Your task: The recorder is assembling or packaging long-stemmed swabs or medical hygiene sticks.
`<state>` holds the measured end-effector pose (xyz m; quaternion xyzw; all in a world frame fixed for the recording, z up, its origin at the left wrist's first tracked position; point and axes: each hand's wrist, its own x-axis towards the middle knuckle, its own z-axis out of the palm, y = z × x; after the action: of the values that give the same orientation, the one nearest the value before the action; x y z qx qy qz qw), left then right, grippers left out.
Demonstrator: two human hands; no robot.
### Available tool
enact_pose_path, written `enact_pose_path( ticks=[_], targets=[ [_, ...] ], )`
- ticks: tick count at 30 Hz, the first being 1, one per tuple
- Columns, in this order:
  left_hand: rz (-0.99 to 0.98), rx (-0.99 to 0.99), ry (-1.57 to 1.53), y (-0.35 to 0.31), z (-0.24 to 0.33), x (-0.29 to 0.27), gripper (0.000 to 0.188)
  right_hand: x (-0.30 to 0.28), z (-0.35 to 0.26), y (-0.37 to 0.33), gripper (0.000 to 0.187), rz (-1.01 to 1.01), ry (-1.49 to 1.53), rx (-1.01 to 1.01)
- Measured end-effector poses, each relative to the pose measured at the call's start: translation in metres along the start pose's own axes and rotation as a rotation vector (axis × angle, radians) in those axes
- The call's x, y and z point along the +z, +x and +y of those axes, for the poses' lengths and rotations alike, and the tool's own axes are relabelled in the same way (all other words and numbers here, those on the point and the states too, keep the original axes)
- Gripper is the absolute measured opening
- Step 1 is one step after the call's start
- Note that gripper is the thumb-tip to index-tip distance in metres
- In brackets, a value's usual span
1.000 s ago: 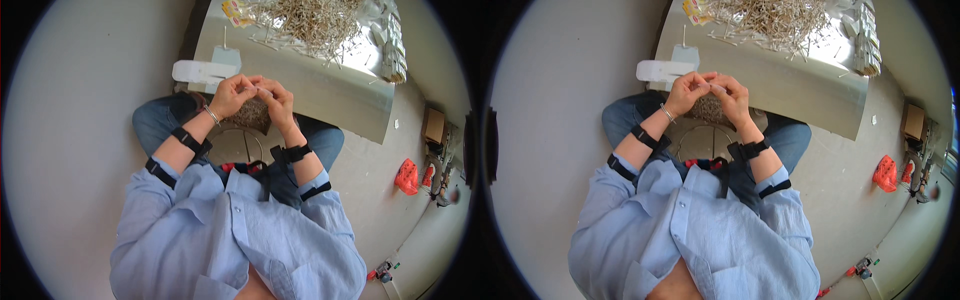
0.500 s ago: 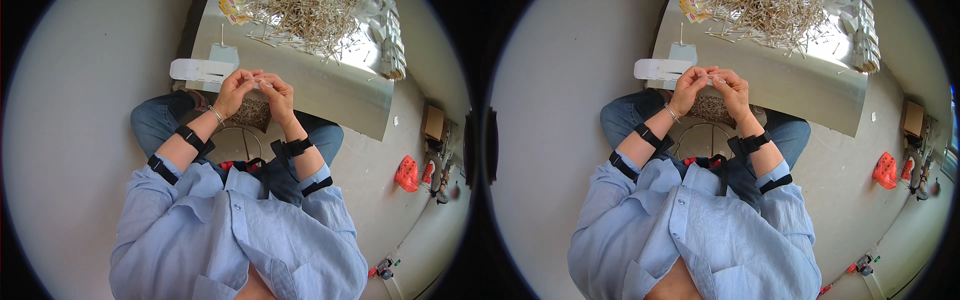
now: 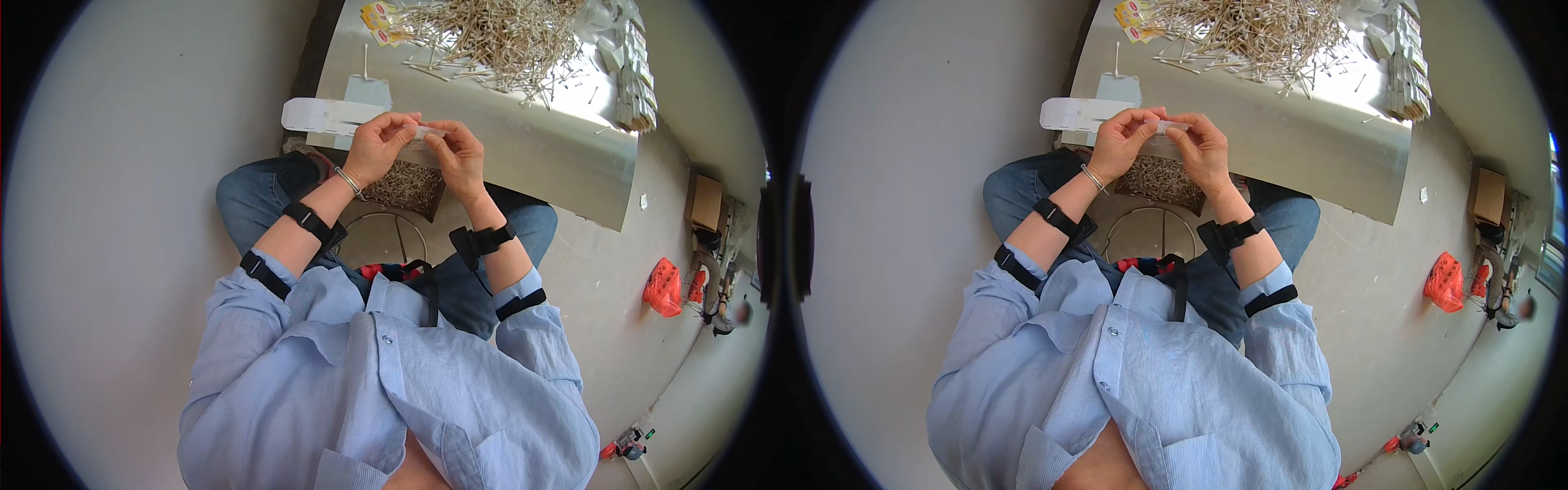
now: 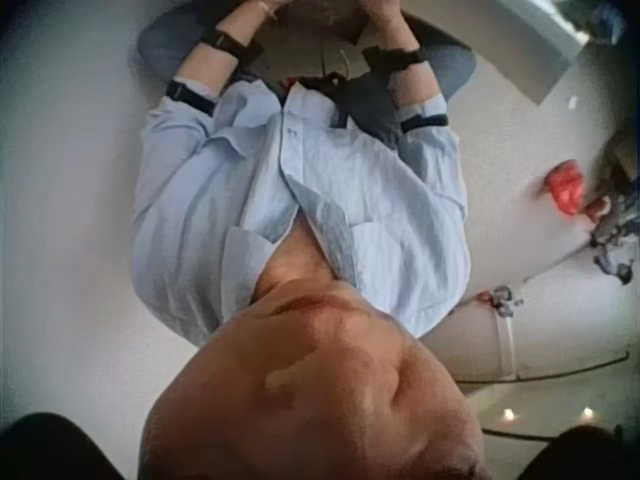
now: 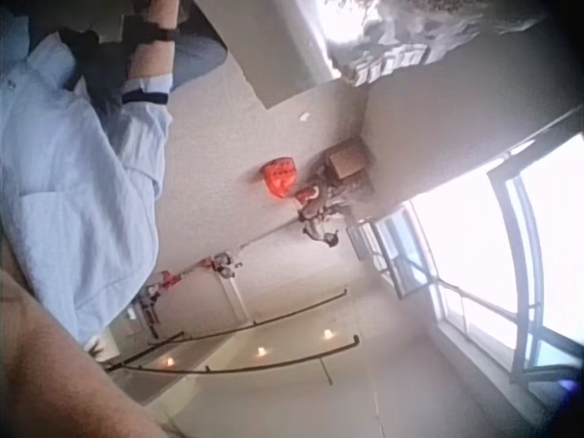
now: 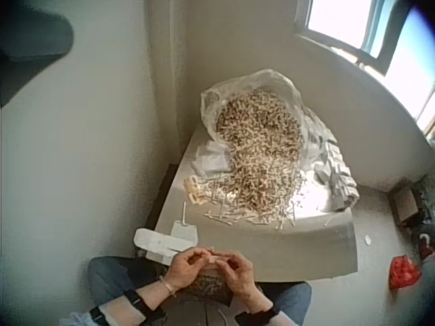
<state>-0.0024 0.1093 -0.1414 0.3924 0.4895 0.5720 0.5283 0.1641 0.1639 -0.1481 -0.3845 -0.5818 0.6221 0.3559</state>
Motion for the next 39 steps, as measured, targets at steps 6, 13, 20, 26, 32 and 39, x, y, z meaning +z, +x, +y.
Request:
enact_pose_path(
  ticks=[6, 13, 20, 26, 32, 39],
  targets=[
    [0.037, 0.026, 0.136, -0.001, 0.002, 0.004, 0.016, 0.002, -0.026, 0.011, 0.019, 0.028, -0.326, -0.384],
    [0.119, 0.148, 0.167, -0.001, -0.007, 0.002, 0.013, 0.003, -0.035, 0.013, 0.014, -0.012, -0.518, -0.394],
    [0.067, 0.149, 0.27, -0.002, -0.003, 0.001, 0.014, 0.008, -0.037, 0.017, 0.008, -0.04, -0.596, -0.459],
    [0.166, 0.195, 0.333, 0.0, 0.003, 0.003, 0.014, -0.009, -0.033, 0.017, 0.006, 0.022, -0.513, -0.421],
    [0.044, 0.048, -0.099, 0.002, -0.001, 0.013, 0.01, -0.021, -0.033, 0.011, 0.008, -0.004, -0.403, -0.304],
    [-0.023, 0.013, 0.109, 0.006, -0.002, 0.008, 0.012, -0.017, -0.025, 0.013, 0.011, -0.07, -0.378, -0.293]
  ],
)
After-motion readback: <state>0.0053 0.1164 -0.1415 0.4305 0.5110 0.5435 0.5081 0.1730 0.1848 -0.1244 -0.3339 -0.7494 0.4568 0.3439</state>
